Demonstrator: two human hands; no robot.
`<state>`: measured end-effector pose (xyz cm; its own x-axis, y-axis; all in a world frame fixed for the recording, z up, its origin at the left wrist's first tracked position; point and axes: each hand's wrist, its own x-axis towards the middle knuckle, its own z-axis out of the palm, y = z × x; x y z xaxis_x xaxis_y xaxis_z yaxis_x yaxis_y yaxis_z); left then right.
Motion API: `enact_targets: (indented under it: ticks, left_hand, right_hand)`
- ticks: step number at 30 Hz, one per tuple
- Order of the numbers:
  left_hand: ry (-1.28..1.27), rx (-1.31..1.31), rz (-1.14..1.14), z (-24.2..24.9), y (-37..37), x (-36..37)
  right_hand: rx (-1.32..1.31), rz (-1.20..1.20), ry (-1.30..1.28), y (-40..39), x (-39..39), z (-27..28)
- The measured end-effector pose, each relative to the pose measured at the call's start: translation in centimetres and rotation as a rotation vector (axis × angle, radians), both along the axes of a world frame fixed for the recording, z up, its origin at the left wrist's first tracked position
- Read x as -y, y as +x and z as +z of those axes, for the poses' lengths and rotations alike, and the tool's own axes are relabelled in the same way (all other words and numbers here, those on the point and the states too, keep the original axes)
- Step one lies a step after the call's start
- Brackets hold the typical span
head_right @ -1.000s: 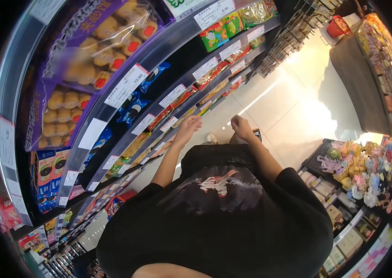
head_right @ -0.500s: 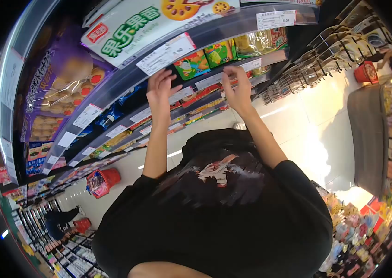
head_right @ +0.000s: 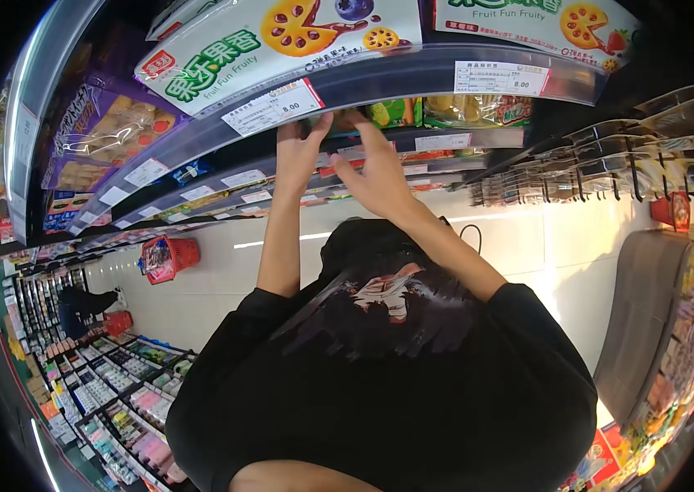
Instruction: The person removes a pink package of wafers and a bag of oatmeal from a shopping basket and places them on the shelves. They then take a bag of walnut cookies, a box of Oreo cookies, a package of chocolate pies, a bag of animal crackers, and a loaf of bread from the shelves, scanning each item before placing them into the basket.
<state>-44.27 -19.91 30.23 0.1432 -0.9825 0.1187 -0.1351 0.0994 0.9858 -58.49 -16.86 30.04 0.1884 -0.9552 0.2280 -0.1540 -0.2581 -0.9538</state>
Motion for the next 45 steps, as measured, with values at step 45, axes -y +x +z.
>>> enact_targets:
  ticks: [45]
  left_hand:
    - [0.138, -1.200, -0.762, 3.9, -2.0, -9.9]
  right_hand:
    - [0.115, 0.288, 0.676, -16.2, -4.2, -8.8]
